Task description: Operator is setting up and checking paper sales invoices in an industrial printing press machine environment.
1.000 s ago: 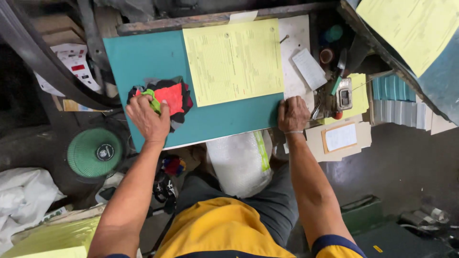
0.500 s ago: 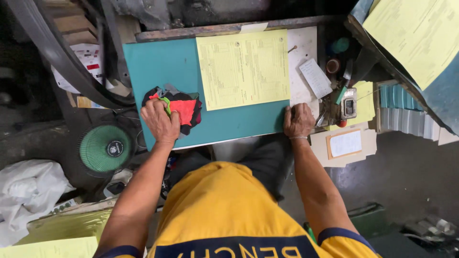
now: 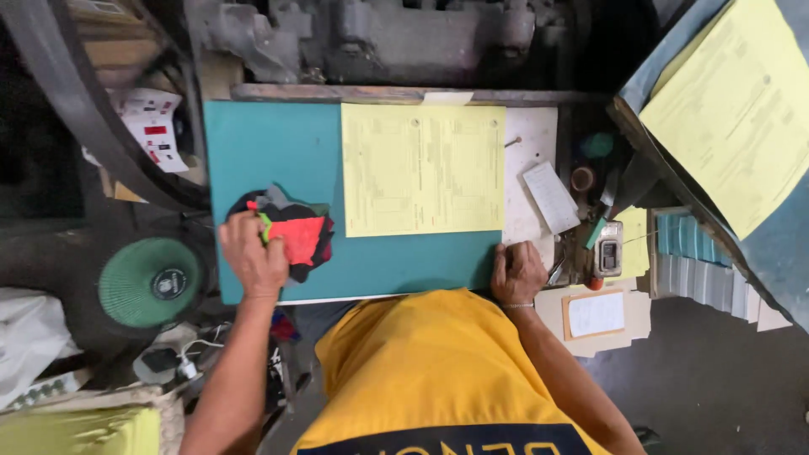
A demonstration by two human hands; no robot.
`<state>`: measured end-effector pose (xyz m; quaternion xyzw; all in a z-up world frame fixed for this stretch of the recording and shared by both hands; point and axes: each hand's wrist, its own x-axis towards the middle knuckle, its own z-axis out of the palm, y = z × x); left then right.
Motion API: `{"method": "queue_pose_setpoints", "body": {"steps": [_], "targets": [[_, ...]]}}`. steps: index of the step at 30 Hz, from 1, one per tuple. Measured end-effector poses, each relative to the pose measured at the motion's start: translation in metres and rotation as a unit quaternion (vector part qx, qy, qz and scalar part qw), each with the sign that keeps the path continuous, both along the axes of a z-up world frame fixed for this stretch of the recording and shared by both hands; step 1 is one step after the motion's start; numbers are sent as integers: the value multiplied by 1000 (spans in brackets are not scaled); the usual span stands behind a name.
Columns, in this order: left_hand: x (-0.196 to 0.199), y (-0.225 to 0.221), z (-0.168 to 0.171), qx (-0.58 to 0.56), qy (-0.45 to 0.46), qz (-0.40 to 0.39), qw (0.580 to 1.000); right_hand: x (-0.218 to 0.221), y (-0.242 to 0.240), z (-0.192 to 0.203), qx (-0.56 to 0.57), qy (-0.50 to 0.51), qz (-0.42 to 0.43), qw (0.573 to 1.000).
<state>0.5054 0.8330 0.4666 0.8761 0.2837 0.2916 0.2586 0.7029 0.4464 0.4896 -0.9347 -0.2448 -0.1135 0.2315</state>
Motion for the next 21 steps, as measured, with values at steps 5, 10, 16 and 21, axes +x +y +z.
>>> {"method": "queue_pose_setpoints", "body": {"steps": [5,10,16,21], "targets": [[-2,-1,-8,-10,-37,9,999,4,-11,-15,51,-18,23,998],[-21,10,-31,-75,-102,10,992,-5,-20,-12,128,17,34,991],[-28,-13,6,-442,-405,-59,798,-7,-23,0,206,36,90,974],[-13,-118,46,-519,-368,-95,766,-33,6,49,251,146,270,918]]}}
